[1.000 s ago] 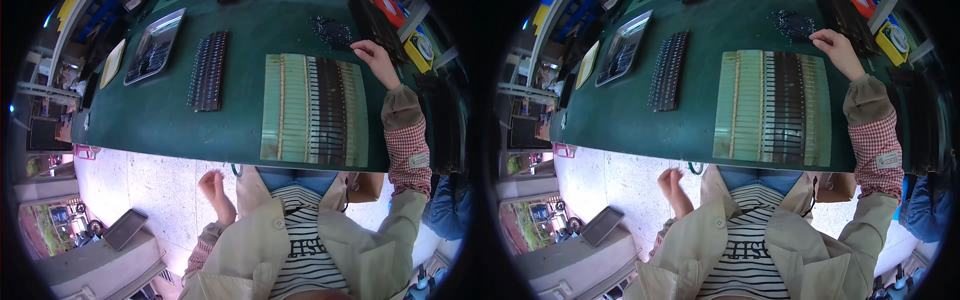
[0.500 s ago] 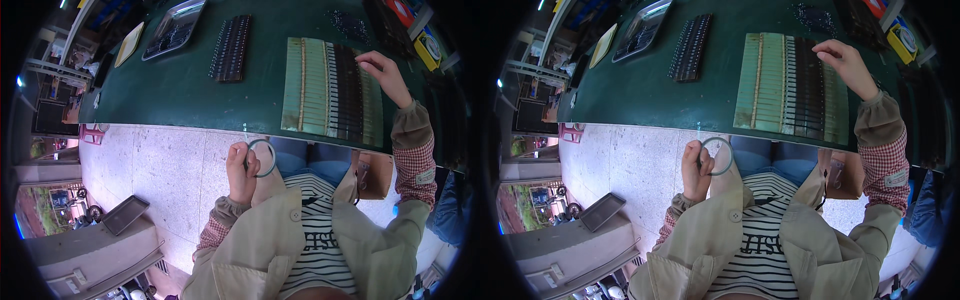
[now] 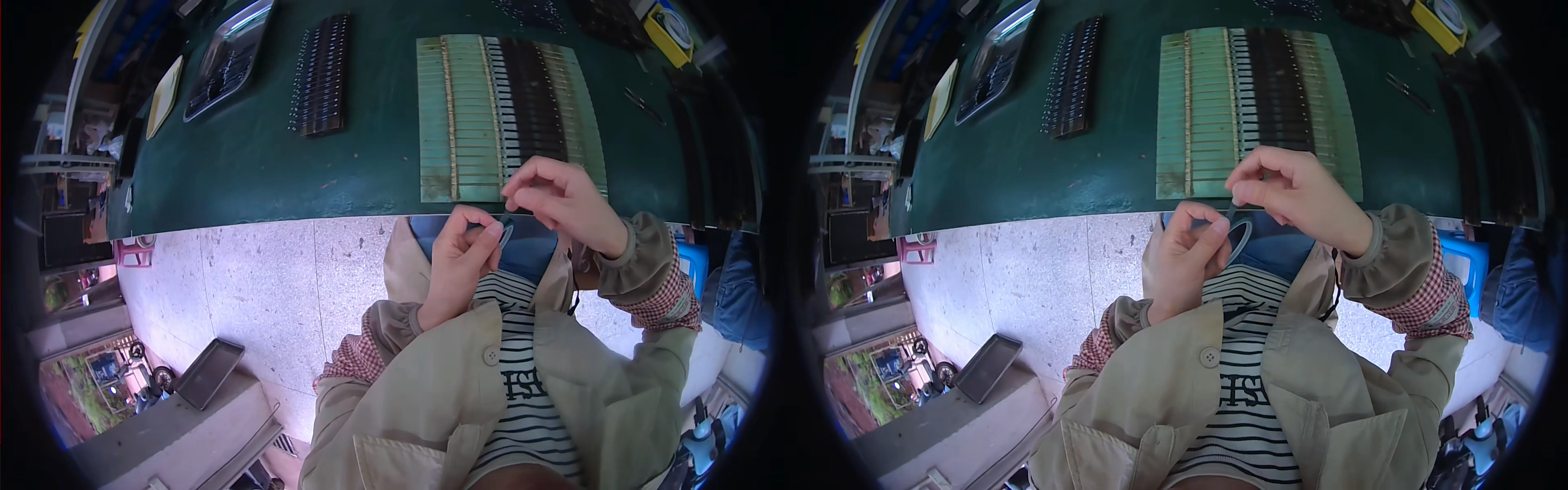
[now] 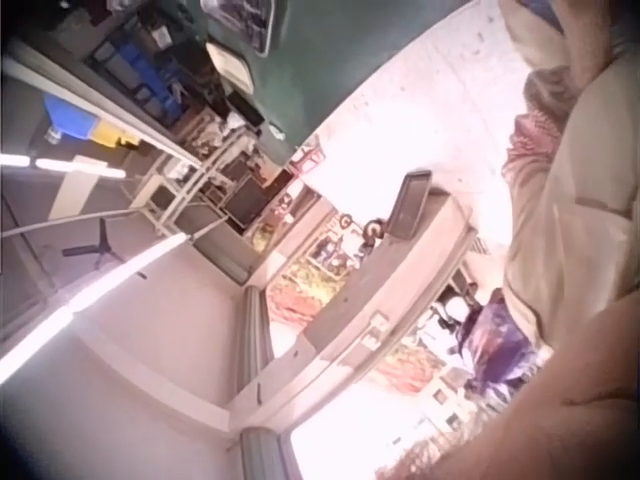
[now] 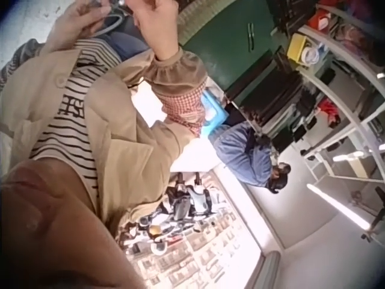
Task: The person assembles small electronic components with wires onto a slotted template board by hand.
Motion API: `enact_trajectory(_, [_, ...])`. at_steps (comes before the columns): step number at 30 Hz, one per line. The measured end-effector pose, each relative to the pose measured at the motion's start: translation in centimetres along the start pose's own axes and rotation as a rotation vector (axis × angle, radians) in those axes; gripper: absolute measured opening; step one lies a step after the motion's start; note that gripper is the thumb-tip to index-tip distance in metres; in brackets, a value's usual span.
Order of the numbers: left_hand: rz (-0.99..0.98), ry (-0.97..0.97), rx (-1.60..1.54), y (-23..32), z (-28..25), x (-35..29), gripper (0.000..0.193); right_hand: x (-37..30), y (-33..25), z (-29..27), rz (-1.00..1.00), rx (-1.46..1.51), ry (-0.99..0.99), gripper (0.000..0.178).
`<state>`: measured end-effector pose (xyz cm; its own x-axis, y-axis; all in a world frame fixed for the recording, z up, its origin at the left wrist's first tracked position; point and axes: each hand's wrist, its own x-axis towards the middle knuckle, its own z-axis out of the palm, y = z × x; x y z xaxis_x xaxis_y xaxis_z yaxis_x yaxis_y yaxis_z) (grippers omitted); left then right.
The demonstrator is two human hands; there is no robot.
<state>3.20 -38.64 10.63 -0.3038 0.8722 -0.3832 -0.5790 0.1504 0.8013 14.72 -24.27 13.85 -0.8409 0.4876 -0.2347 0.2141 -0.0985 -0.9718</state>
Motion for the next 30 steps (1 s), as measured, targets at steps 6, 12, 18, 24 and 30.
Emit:
enact_trajectory(6, [-0.088, -0.158, -0.044, -1.0, 0.4, 3.6, 0.011, 4.2, 0.3, -5.4, -0.329, -0.315, 0.256, 0.007])
enact_trajectory(12, [-0.441, -0.498, 0.089, -1.4, 0.7, 8.0, 0.017, 16.8, -5.9, -22.2, -0.552, -0.459, 0.622, 0.013])
enact_trajectory(18, [-0.024, -0.805, 0.31, 2.0, 0.4, 11.2, 0.029, 27.3, -0.8, -25.0, -0.479, -0.564, 0.26, 0.008])
enact_trajectory(24, [-0.149, -0.78, 0.293, 2.4, -0.3, 17.3, 0.03, 31.6, -0.1, -25.3, -0.427, -0.78, 0.403, 0.008])
enact_trajectory(30, [-0.161, -0.824, 0.292, 1.9, -0.6, 20.3, 0.032, 33.3, 1.3, -26.9, -0.483, -0.861, 0.412, 0.008])
